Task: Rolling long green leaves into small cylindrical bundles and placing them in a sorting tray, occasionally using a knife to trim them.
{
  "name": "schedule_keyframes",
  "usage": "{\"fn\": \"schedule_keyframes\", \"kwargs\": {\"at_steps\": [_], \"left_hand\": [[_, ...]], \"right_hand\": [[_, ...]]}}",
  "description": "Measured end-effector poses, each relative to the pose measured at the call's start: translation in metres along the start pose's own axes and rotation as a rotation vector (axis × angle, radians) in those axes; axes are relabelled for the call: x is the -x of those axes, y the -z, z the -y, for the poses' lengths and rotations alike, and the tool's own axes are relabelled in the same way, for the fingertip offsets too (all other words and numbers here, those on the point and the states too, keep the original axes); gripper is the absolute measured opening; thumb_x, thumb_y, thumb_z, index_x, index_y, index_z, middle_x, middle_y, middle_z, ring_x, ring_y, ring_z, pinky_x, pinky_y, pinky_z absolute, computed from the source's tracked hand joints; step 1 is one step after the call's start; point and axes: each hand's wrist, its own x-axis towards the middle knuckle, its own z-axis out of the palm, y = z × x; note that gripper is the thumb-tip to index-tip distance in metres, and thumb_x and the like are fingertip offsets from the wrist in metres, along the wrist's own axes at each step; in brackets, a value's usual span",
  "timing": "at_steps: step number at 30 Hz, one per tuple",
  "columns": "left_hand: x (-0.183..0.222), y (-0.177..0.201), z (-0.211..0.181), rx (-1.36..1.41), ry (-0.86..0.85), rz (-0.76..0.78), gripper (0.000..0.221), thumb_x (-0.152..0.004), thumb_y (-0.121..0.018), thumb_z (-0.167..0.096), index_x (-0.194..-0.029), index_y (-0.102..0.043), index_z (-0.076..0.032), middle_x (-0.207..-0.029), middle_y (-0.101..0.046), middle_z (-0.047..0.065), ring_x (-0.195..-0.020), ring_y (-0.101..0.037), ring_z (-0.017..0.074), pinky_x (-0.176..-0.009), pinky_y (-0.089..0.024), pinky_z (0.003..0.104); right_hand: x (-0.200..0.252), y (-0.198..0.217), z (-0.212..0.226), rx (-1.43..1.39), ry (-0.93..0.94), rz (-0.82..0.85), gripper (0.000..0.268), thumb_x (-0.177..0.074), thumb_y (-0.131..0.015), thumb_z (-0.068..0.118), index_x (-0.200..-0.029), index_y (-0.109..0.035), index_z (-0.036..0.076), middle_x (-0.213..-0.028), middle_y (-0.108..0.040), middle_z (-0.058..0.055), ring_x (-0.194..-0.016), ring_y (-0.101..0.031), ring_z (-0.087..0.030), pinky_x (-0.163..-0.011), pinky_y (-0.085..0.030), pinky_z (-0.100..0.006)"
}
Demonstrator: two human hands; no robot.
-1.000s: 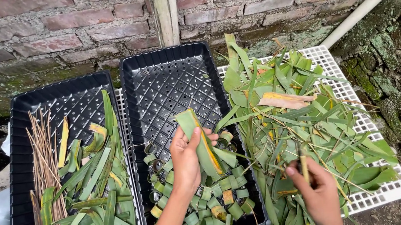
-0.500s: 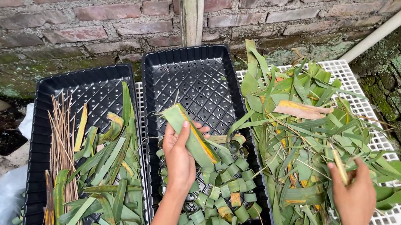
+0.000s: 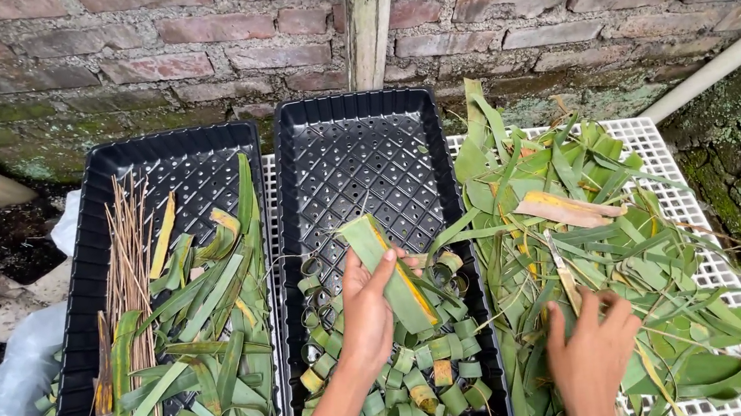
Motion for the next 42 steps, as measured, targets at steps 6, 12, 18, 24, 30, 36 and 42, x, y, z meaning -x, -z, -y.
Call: {"fn": "schedule_keyframes", "kwargs": {"at_steps": [6, 12, 18, 24, 30, 36, 42], "left_hand": [[0.01, -0.008, 0.016, -0.061, -0.051, 0.044, 0.026, -0.096, -0.061, -0.003, -0.121, -0.054, -0.001, -0.106, -0.069, 0.015, -0.098, -0.072, 0.0253, -0.096, -0.058, 0.041], [0.017, 0.004, 0.008, -0.043, -0.02, 0.056, 0.039, -0.093, -0.056, 0.008, -0.131, -0.049, 0.0, -0.113, -0.071, 0.021, -0.105, -0.075, 0.0308, -0.086, -0.062, 0.038], [0.013, 0.02, -0.003, -0.013, 0.005, -0.065, 0.03, -0.096, -0.055, 0.003, -0.126, -0.053, 0.002, -0.102, -0.072, 0.023, -0.095, -0.073, 0.0284, -0.081, -0.059, 0.038], [0.016, 0.031, -0.011, 0.177, -0.064, -0.1, 0.036, -0.095, -0.054, 0.001, -0.131, -0.047, 0.004, -0.117, -0.064, 0.021, -0.111, -0.069, 0.0352, -0.096, -0.057, 0.045], [0.056, 0.042, -0.01, 0.125, -0.189, 0.005, 0.042, -0.097, -0.057, -0.009, -0.138, -0.05, -0.001, -0.129, -0.068, 0.021, -0.115, -0.069, 0.0305, -0.102, -0.054, 0.041], [0.063, 0.086, 0.009, 0.093, -0.322, -0.47, 0.025, -0.093, -0.065, -0.001, -0.117, -0.062, 0.006, -0.103, -0.076, 0.019, -0.088, -0.071, 0.0212, -0.077, -0.056, 0.031], [0.077, 0.129, -0.009, 0.276, -0.437, -0.663, 0.018, -0.095, -0.066, 0.0, -0.111, -0.061, 0.005, -0.093, -0.071, 0.016, -0.077, -0.067, 0.0195, -0.07, -0.054, 0.031]], "right_hand": [[-0.027, 0.051, 0.088, -0.869, 0.062, 0.446, 0.036, -0.084, -0.073, 0.013, -0.119, -0.07, 0.009, -0.109, -0.07, -0.003, -0.095, -0.068, -0.014, -0.083, -0.054, -0.028], [-0.025, 0.017, 0.09, -1.102, -0.19, 0.511, 0.01, -0.091, -0.071, 0.01, -0.094, -0.078, 0.004, -0.067, -0.069, -0.002, -0.057, -0.06, -0.009, -0.052, -0.039, -0.022], [-0.025, 0.008, 0.072, -1.439, -0.424, 0.614, 0.013, -0.097, -0.062, 0.005, -0.097, -0.071, -0.005, -0.08, -0.066, -0.011, -0.071, -0.059, -0.018, -0.073, -0.047, -0.03], [-0.023, 0.013, 0.082, -1.868, -0.3, 0.608, 0.013, -0.101, -0.057, 0.007, -0.103, -0.064, -0.004, -0.097, -0.061, -0.014, -0.085, -0.057, -0.021, -0.076, -0.047, -0.034], [0.0, 0.01, 0.148, -1.366, -0.331, 0.685, 0.011, -0.097, -0.065, 0.007, -0.094, -0.071, -0.002, -0.083, -0.065, -0.005, -0.075, -0.058, -0.012, -0.072, -0.048, -0.026], [0.021, 0.004, 0.185, -1.132, 0.174, 0.854, 0.013, -0.093, -0.065, 0.008, -0.081, -0.067, 0.003, -0.074, -0.062, 0.001, -0.066, -0.05, -0.009, -0.065, -0.043, -0.024], [0.026, -0.003, 0.221, -1.15, 0.471, 1.109, 0.005, -0.089, -0.066, 0.003, -0.084, -0.064, 0.003, -0.104, -0.063, -0.001, -0.083, -0.056, -0.012, -0.069, -0.045, -0.023]]}}
